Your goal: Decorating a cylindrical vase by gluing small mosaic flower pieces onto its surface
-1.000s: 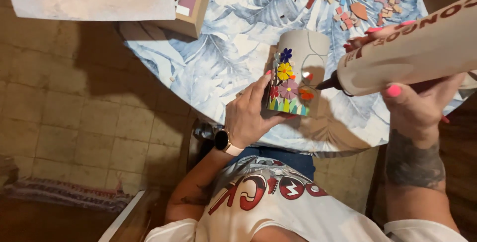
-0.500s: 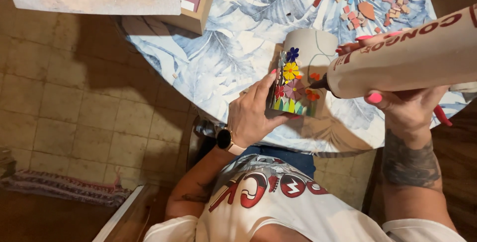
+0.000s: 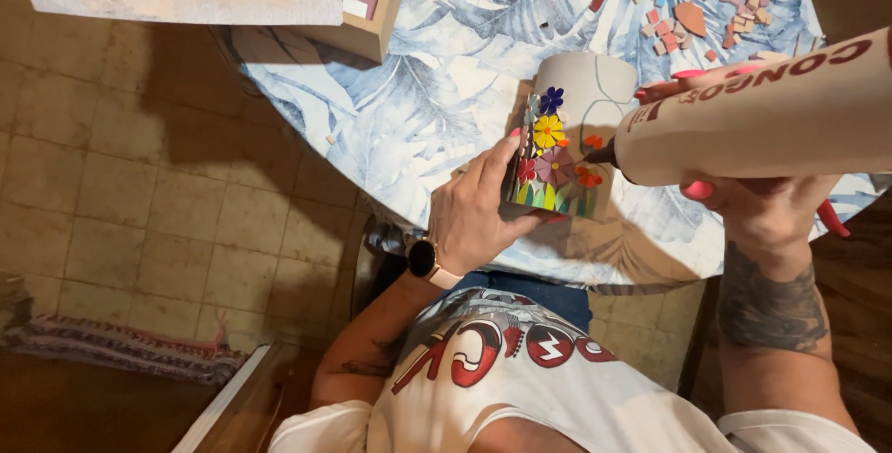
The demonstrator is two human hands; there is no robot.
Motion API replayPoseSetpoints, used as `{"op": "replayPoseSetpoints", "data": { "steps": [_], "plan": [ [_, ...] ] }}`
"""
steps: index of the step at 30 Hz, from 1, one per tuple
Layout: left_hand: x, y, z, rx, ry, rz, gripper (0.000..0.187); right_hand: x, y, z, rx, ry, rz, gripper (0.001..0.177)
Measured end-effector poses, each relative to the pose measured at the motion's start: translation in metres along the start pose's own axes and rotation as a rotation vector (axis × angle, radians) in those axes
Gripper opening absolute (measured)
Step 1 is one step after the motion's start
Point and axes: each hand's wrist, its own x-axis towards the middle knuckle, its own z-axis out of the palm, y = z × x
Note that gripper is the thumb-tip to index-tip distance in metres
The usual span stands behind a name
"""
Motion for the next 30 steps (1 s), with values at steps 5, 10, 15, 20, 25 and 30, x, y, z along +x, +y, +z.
{"op": "replayPoseSetpoints", "data": {
  "steps": [5, 10, 15, 20, 25, 30],
  "plan": [
    [0.001, 0.001, 0.000, 0.000, 0.023, 0.005, 0.081, -0.013, 0.018, -0.012, -0.191, -0.017, -0.138, 0.069],
    [0.000, 0.002, 0.001, 0.016, 0.025, 0.001, 0.081, -0.017, 0.024, -0.015, -0.405, 0.003, -0.269, 0.067],
    [0.002, 0.004, -0.003, -0.005, 0.034, -0.001, 0.081, -0.055, 0.067, -0.043, -0.870, 0.011, -0.504, 0.075],
    [0.002, 0.005, -0.002, -0.005, 0.064, 0.010, 0.081, -0.056, 0.066, -0.038, -0.527, 0.077, -0.289, 0.058],
    [0.001, 0.003, -0.001, -0.003, 0.034, 0.007, 0.081, -0.044, 0.050, -0.028, -0.378, 0.008, -0.283, 0.062],
    [0.002, 0.004, -0.002, 0.026, 0.028, 0.029, 0.081, -0.038, 0.036, -0.016, -0.102, 0.035, 0.003, 0.054]
  ]
}}
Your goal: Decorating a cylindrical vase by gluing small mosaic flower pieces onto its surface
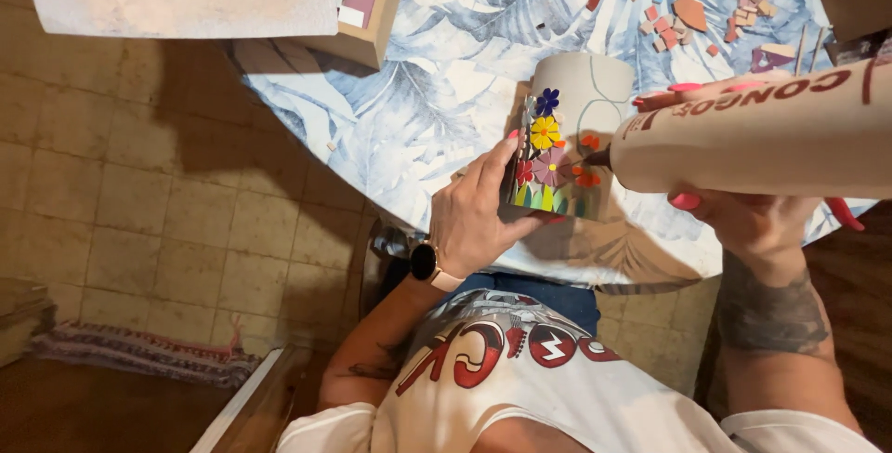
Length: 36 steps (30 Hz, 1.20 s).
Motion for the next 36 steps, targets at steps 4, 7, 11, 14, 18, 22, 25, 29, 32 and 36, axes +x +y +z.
{"op": "replayPoseSetpoints", "data": {
  "steps": [4, 7, 11, 14, 18, 22, 25, 29, 32, 36],
  "plan": [
    [0.001, 0.001, -0.001, 0.010, -0.014, -0.018, 0.082, 0.016, -0.023, 0.011, 0.040, 0.052, -0.035, 0.064],
    [0.000, 0.000, 0.001, 0.013, -0.027, -0.022, 0.083, 0.040, -0.046, 0.023, 0.237, -0.044, -0.070, 0.066],
    [0.001, 0.001, 0.001, 0.004, -0.046, -0.062, 0.085, 0.004, -0.017, 0.006, 0.789, 0.078, 0.490, 0.092],
    [0.002, 0.002, 0.001, 0.002, -0.035, -0.057, 0.084, 0.021, -0.023, 0.010, 0.858, 0.053, 0.509, 0.100],
    [0.001, 0.003, 0.002, 0.006, -0.044, -0.056, 0.081, 0.008, -0.014, 0.010, 1.065, 0.189, 0.495, 0.110],
    [0.001, 0.001, 0.003, -0.007, -0.017, -0.025, 0.085, 0.008, -0.012, 0.015, 0.760, 0.092, 0.161, 0.072],
    [0.002, 0.002, 0.003, -0.022, -0.013, -0.023, 0.084, 0.000, -0.006, 0.010, 1.092, 0.193, 0.243, 0.083],
    [0.003, 0.002, 0.002, -0.062, 0.003, 0.015, 0.082, 0.004, -0.011, 0.015, 0.856, 0.061, 0.137, 0.067],
    [0.003, 0.002, 0.003, -0.057, -0.004, 0.017, 0.083, 0.005, -0.014, 0.013, 0.650, 0.062, 0.134, 0.076],
    [0.004, 0.004, 0.002, -0.041, -0.004, -0.002, 0.082, 0.002, -0.016, 0.012, 0.795, 0.061, 0.326, 0.103]
  ]
}}
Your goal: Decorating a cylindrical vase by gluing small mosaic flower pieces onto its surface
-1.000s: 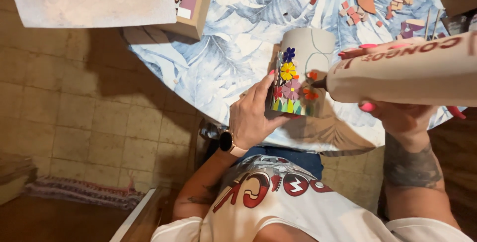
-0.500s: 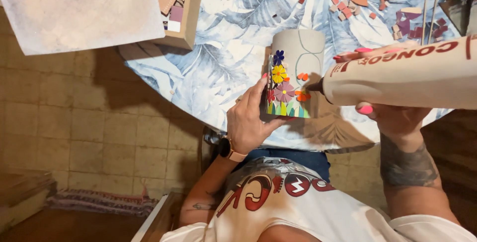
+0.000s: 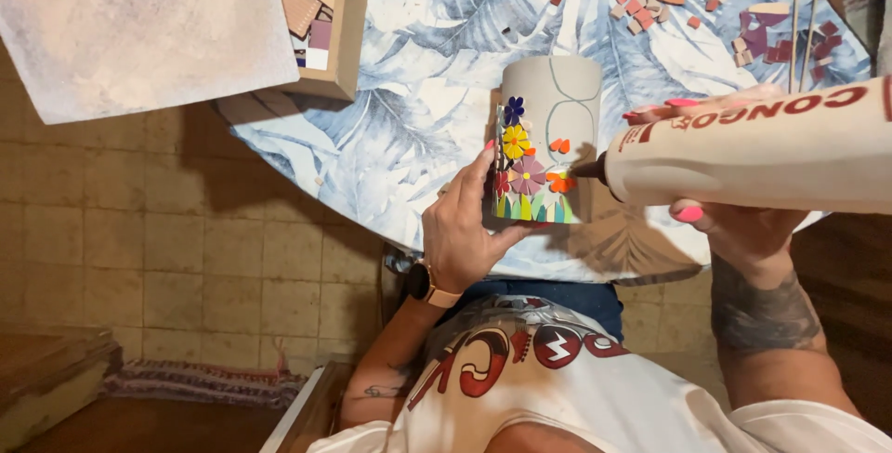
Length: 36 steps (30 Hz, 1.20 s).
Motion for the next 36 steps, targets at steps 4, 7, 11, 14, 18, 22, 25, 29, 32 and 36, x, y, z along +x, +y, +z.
{"op": "replayPoseSetpoints", "data": {
  "steps": [4, 7, 11, 14, 18, 22, 25, 29, 32, 36],
  "plan": [
    [-0.001, -0.001, 0.000, -0.022, -0.002, 0.023, 0.082, -0.001, 0.001, -0.001, -0.064, 0.010, -0.080, 0.082],
    [0.000, -0.001, 0.000, -0.021, -0.009, 0.024, 0.080, 0.003, -0.001, 0.005, -0.168, 0.029, -0.136, 0.083],
    [0.000, 0.000, -0.001, -0.003, -0.013, 0.002, 0.080, 0.002, -0.001, -0.003, 0.149, 0.001, 0.086, 0.093],
    [0.000, 0.000, -0.002, 0.005, -0.016, 0.006, 0.079, 0.000, 0.004, -0.003, -0.311, 0.012, -0.226, 0.067],
    [-0.001, -0.002, 0.001, -0.019, -0.003, 0.016, 0.082, -0.006, 0.018, -0.023, 0.274, 0.057, -0.041, 0.082],
    [0.000, -0.001, 0.000, 0.010, 0.001, -0.001, 0.081, -0.003, 0.015, -0.026, 0.388, -0.035, -0.017, 0.073],
    [-0.003, -0.004, 0.002, 0.009, 0.008, 0.003, 0.082, 0.008, 0.005, -0.012, 0.224, -0.111, -0.080, 0.073],
    [-0.003, -0.006, 0.002, 0.016, -0.007, -0.002, 0.084, 0.018, -0.012, 0.017, 0.649, -0.150, 0.209, 0.087],
    [-0.003, -0.003, 0.003, 0.047, 0.010, -0.024, 0.084, 0.017, -0.005, 0.010, 0.160, -0.078, 0.186, 0.076],
    [-0.003, -0.004, 0.000, 0.048, -0.009, -0.019, 0.083, 0.022, -0.007, 0.016, -0.153, -0.182, 0.069, 0.073]
  ]
}}
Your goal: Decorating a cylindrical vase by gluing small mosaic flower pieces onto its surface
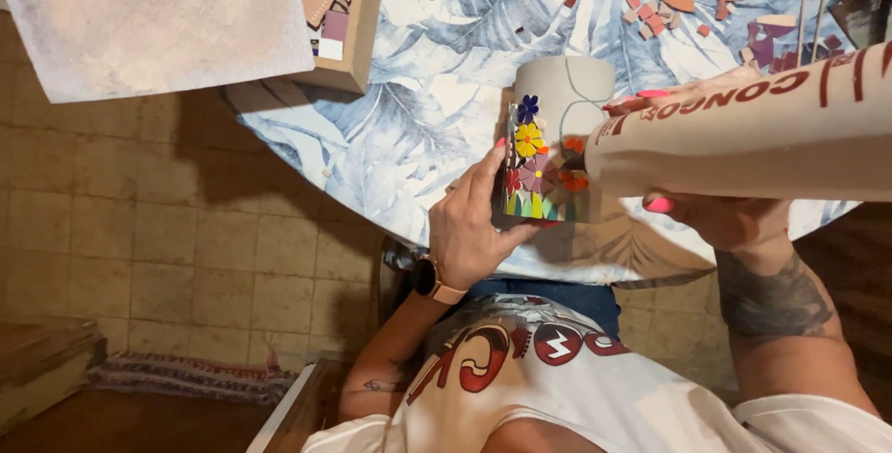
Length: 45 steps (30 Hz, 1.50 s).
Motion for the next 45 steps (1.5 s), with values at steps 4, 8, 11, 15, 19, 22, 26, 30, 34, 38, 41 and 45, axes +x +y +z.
{"op": "replayPoseSetpoints", "data": {
  "steps": [4, 8, 11, 15, 19, 22, 26, 30, 34, 38, 41, 45],
  "plan": [
    [0.000, 0.001, -0.001, -0.014, -0.010, -0.002, 0.083, 0.006, -0.002, -0.002, 0.363, 0.029, -0.156, 0.079],
    [0.000, 0.003, -0.001, -0.059, 0.014, 0.009, 0.081, 0.019, -0.009, 0.018, -0.035, 0.457, -0.357, 0.065],
    [0.003, 0.008, -0.003, -0.019, 0.032, -0.014, 0.084, 0.024, -0.027, 0.019, 0.719, 0.733, -0.154, 0.070],
    [0.004, 0.012, -0.003, -0.014, 0.056, -0.008, 0.086, 0.017, -0.036, -0.008, 1.033, 0.720, -0.030, 0.057],
    [0.003, 0.008, -0.002, -0.031, -0.011, -0.004, 0.082, -0.034, 0.026, -0.170, 0.998, 0.606, 0.034, 0.048],
    [0.001, 0.000, 0.005, -0.078, -0.012, -0.008, 0.083, -0.098, 0.048, -0.221, 0.564, 0.207, 0.100, 0.033],
    [-0.001, -0.004, 0.009, 0.007, -0.008, 0.003, 0.078, -0.105, 0.016, -0.188, -0.949, 0.677, 0.329, 0.050],
    [0.005, 0.007, 0.001, 0.004, 0.017, -0.030, 0.084, -0.116, 0.055, -0.228, -1.252, 0.592, 0.258, 0.044],
    [0.005, 0.006, -0.003, -0.044, 0.030, -0.019, 0.078, -0.093, 0.068, -0.228, -1.311, 0.581, 0.139, 0.036],
    [0.012, 0.009, -0.006, -0.080, 0.075, 0.035, 0.078, -0.014, -0.016, -0.095, -1.165, 0.401, -0.076, 0.021],
    [0.010, 0.006, -0.004, -0.063, 0.037, 0.033, 0.080, 0.021, -0.029, -0.053, -1.105, 0.007, -0.215, 0.010],
    [0.011, 0.005, -0.005, -0.078, 0.009, 0.018, 0.080, 0.050, -0.016, -0.022, -0.873, -0.273, -0.381, 0.019]
  ]
}}
